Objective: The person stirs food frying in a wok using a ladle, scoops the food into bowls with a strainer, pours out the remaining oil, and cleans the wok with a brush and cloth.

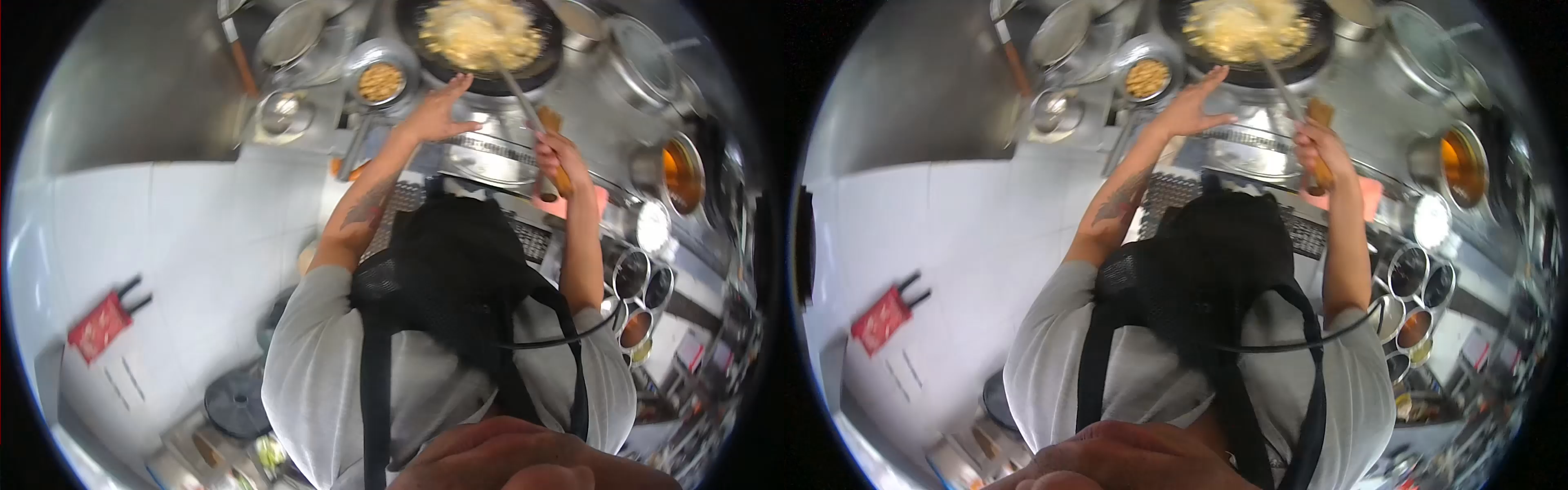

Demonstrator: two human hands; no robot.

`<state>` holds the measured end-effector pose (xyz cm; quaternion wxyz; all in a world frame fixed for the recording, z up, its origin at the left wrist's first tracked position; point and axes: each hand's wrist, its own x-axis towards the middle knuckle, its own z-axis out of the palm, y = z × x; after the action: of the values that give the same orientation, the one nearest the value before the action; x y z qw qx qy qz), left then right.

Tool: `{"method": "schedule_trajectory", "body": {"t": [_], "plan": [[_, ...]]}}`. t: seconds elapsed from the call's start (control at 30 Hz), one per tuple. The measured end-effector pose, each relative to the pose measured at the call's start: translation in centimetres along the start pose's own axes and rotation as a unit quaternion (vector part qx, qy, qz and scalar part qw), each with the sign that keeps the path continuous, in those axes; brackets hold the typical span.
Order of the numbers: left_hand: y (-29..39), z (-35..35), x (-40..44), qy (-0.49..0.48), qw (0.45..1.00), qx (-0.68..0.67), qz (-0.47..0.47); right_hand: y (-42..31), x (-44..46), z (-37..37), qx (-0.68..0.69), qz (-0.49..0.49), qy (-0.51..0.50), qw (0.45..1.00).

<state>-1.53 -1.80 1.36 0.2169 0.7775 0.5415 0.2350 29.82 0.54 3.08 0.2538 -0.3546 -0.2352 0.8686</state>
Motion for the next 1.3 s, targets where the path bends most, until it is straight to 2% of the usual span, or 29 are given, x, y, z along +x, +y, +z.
{"method": "schedule_trajectory", "body": {"t": [0.03, 0.1, 0.17, 0.27, 0.33, 0.37, 0.4, 0.43, 0.5, 0.53, 0.57, 0.63, 0.67, 0.7, 0.77, 0.8, 0.83, 0.9, 0.93, 0.97, 1.0, 1.03, 1.07, 1.1, 1.13, 1.17, 1.23, 1.27, 1.3], "plan": [[0.3, -1.1, -1.3, -0.01, 0.999, -0.037, -0.038, 0.8, -0.2, -0.2, -0.057, -0.022, 0.03, 0.998], [-0.8, -3.0, -4.4, 0.042, 0.998, 0.017, -0.05, 2.5, -0.5, 0.4, -0.106, -0.047, 0.069, 0.991], [-1.7, -6.1, -8.2, 0.06, 0.981, 0.044, -0.18, 4.3, -0.6, 0.8, -0.174, -0.08, 0.091, 0.977], [-7.2, -11.4, -13.9, 0.192, 0.941, 0.167, -0.221, 6.2, 0.5, 1.6, -0.247, -0.085, 0.097, 0.961], [-14.5, -15.9, -17.6, 0.224, 0.869, 0.337, -0.285, 7.0, 0.8, 1.8, -0.462, -0.106, 0.197, 0.858], [-16.5, -18.8, -19.5, 0.205, 0.825, 0.418, -0.32, 7.5, 1.2, 1.6, -0.464, -0.113, 0.208, 0.854], [-15.5, -21.4, -20.2, 0.161, 0.736, 0.499, -0.428, 8.3, 1.9, 1.3, -0.519, -0.138, 0.236, 0.81], [-19.4, -23.1, -22.0, 0.147, 0.701, 0.512, -0.474, 8.6, 2.1, 1.3, -0.556, -0.161, 0.247, 0.777], [-26.8, -25.8, -24.7, 0.088, 0.771, 0.395, -0.491, 9.3, 2.7, 1.4, -0.626, -0.203, 0.277, 0.7], [-27.8, -26.5, -24.8, 0.089, 0.781, 0.388, -0.482, 9.4, 2.6, 2.1, -0.615, -0.175, 0.295, 0.71], [-28.1, -27.1, -24.6, 0.08, 0.845, 0.167, -0.502, 9.5, 2.9, 2.8, -0.6, -0.149, 0.313, 0.721], [-27.5, -26.9, -23.7, 0.078, 0.867, -0.211, -0.445, 9.6, 3.5, 3.2, -0.585, -0.156, 0.323, 0.727], [-26.4, -26.0, -23.5, 0.089, 0.846, -0.357, -0.386, 9.3, 3.1, 5.0, -0.549, -0.124, 0.335, 0.755], [-25.6, -24.5, -23.3, 0.111, 0.851, -0.355, -0.372, 9.2, 2.9, 6.2, -0.506, -0.096, 0.351, 0.782], [-23.1, -20.3, -23.4, 0.157, 0.868, -0.321, -0.345, 11.4, 4.3, 4.7, -0.634, -0.365, 0.378, 0.567], [-21.9, -18.8, -23.2, 0.187, 0.88, -0.286, -0.331, 11.0, 2.6, 8.1, -0.609, -0.314, 0.386, 0.617], [-19.7, -18.8, -21.8, 0.166, 0.89, -0.287, -0.314, 10.4, 1.9, 10.4, -0.598, -0.313, 0.412, 0.612], [-15.1, -20.0, -19.2, 0.15, 0.841, -0.428, -0.295, 10.2, 0.8, 12.5, -0.398, -0.165, 0.358, 0.828], [-16.3, -20.8, -16.9, 0.173, 0.85, -0.398, -0.297, 10.3, 0.9, 11.7, -0.295, -0.169, 0.275, 0.899], [-17.7, -21.8, -14.8, 0.147, 0.859, -0.396, -0.29, 11.0, 1.8, 11.2, -0.331, -0.211, 0.293, 0.872], [-19.2, -23.1, -12.3, 0.124, 0.91, -0.298, -0.26, 11.7, 2.6, 10.7, -0.367, -0.249, 0.314, 0.839], [-20.1, -24.1, -9.5, 0.109, 0.949, -0.197, -0.221, 13.0, 4.4, 10.8, -0.531, -0.295, 0.425, 0.672], [-21.6, -23.7, -7.2, 0.1, 0.953, -0.194, -0.208, 13.4, 4.8, 10.6, -0.537, -0.284, 0.436, 0.664], [-23.7, -22.5, -5.2, 0.189, 0.973, 0.009, -0.131, 13.2, 4.2, 11.4, -0.529, -0.29, 0.446, 0.661], [-24.9, -21.7, -3.6, 0.273, 0.938, 0.21, -0.048, 12.8, 3.3, 12.6, -0.452, -0.236, 0.428, 0.746], [-24.9, -21.4, -2.8, 0.27, 0.938, 0.213, -0.042, 13.2, 2.7, 13.2, -0.367, -0.175, 0.398, 0.822], [-24.2, -20.9, -1.6, 0.003, 0.95, 0.257, -0.174, 14.1, 2.8, 11.9, -0.415, -0.263, 0.416, 0.765], [-24.0, -21.3, -1.5, -0.052, 0.968, 0.178, -0.168, 14.3, 2.2, 10.9, -0.377, -0.261, 0.397, 0.795], [-23.5, -21.7, -2.0, -0.054, 0.968, 0.183, -0.163, 13.9, 0.9, 11.5, -0.339, -0.257, 0.376, 0.823]]}}
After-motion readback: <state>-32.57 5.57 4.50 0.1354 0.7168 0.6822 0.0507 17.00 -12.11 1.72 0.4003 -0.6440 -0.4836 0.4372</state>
